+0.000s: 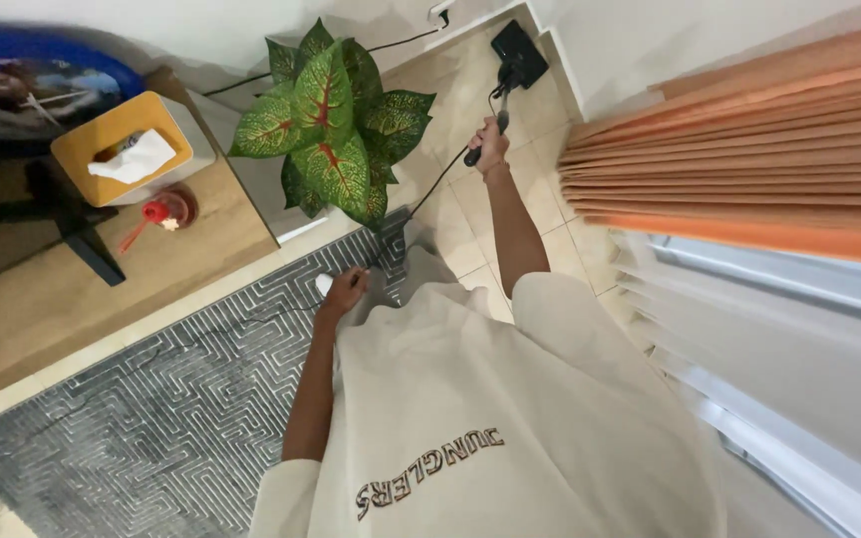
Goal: Vacuuming a rug and organizing throw pillows on a sofa.
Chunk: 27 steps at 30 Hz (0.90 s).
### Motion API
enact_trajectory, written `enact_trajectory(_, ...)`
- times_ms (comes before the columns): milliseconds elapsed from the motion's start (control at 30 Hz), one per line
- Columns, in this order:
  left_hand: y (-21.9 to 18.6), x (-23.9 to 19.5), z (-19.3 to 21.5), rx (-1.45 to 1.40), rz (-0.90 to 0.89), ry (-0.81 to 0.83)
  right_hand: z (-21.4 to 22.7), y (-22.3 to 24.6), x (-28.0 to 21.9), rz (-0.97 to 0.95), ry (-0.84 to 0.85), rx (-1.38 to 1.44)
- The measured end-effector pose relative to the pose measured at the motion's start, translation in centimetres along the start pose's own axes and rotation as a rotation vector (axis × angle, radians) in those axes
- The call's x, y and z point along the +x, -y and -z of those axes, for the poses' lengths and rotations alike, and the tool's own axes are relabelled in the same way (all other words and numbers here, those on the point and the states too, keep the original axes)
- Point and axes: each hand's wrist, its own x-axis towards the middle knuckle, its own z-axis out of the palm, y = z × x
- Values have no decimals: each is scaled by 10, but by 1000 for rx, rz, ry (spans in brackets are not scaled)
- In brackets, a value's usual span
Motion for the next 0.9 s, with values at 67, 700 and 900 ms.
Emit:
enact_trajectory(67,3,-1,4,99,-47,-20,-8,-3,2,-14,36,46)
enact_trajectory(700,108,-68,89,407,113,28,-58,-120,-156,-144,81,81)
enact_trajectory(900,113,-83,96,438,130,90,-21,-124,-192,-224,155,39)
